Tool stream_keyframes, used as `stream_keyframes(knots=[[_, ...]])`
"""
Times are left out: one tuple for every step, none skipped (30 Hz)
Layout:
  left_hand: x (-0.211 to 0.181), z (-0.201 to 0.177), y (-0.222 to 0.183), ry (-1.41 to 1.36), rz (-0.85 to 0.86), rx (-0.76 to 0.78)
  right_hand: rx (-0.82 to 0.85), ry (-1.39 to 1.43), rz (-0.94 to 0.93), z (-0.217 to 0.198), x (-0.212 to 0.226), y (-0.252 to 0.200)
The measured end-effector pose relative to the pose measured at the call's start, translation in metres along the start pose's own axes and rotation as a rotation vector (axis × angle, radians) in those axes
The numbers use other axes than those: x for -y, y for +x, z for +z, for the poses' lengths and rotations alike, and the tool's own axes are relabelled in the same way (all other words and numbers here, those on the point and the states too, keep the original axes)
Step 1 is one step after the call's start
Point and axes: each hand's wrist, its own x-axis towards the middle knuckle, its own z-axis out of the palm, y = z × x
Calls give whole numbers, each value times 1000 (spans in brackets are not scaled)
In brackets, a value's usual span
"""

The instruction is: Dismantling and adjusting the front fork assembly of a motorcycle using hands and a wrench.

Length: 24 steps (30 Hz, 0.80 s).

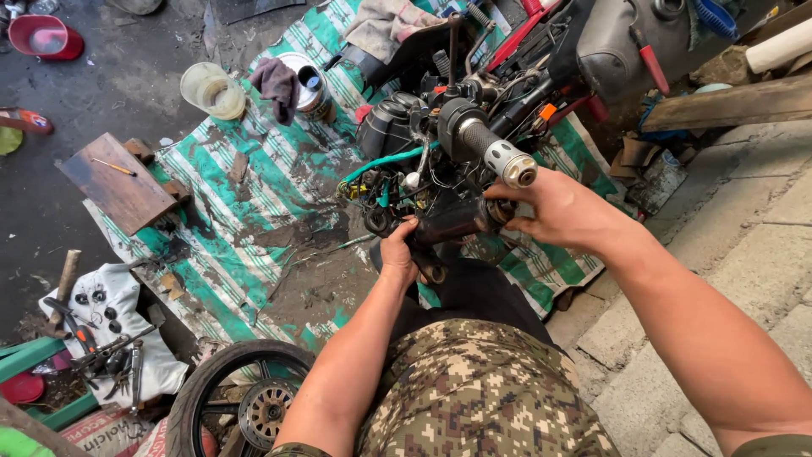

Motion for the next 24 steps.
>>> stream_keyframes(knots=[[-2, 2, -3, -3, -6, 0, 12, 73, 53, -3, 5, -3], [-3, 2, -4, -5, -5, -2, 13, 73, 51, 0, 1, -2], [-3, 2, -5, -2, -5, 0, 2, 46, 130, 3, -2, -2], [-4, 3, -7, 1, -5, 1, -10, 19, 208, 6, -6, -1], [-4, 4, -7, -1, -4, -1, -7, 18, 207, 8, -6, 0], [-4, 5, -8, 3, -5, 1, 1, -10, 191, 10, -6, 1], [-5, 4, -8, 6, -4, 2, 10, -38, 175, 13, -5, 2], [-4, 3, -7, 3, -2, -2, 13, -38, 171, 14, -12, 3], [-3, 3, -6, 6, 2, 0, 9, -67, 118, 15, -18, 4], [-2, 3, -5, 9, 5, 2, 5, -95, 65, 15, -25, 6], [-1, 2, -4, 7, 5, -1, 8, -95, 63, 14, -25, 7], [0, 1, -3, 5, 2, 5, -3, -169, -41, 12, -25, 7], [0, 1, -2, 4, -1, 12, -15, -242, -145, 10, -25, 8], [-1, 1, -3, 2, 0, 11, -14, -243, -146, 11, -25, 9], [-1, 1, -4, -2, 1, 11, -31, -274, -241, 11, -25, 9], [-1, 1, -4, -7, 1, 11, -48, -304, -336, 11, -25, 9], [-2, 2, -6, -6, 3, 11, -50, -303, -338, 5, -16, 5], [-3, 2, -7, -3, 1, 3, -3, -125, -164, -1, -6, 2], [-2, 3, -8, -3, -3, -5, 46, 50, 11, -7, 3, -2], [-3, 5, -7, -4, -3, -5, 46, 49, 10, -5, 2, -1], [-4, 5, -8, 1, -1, -8, 42, 18, 91, -3, 1, -1], [-6, 6, -9, 6, 1, -11, 36, -13, 172, -1, 0, -1], [-4, 5, -7, 4, 3, -11, 36, -15, 169, 1, -1, 0], [-2, 4, -5, 8, 1, -14, 40, -31, 160, 2, -2, 2]])
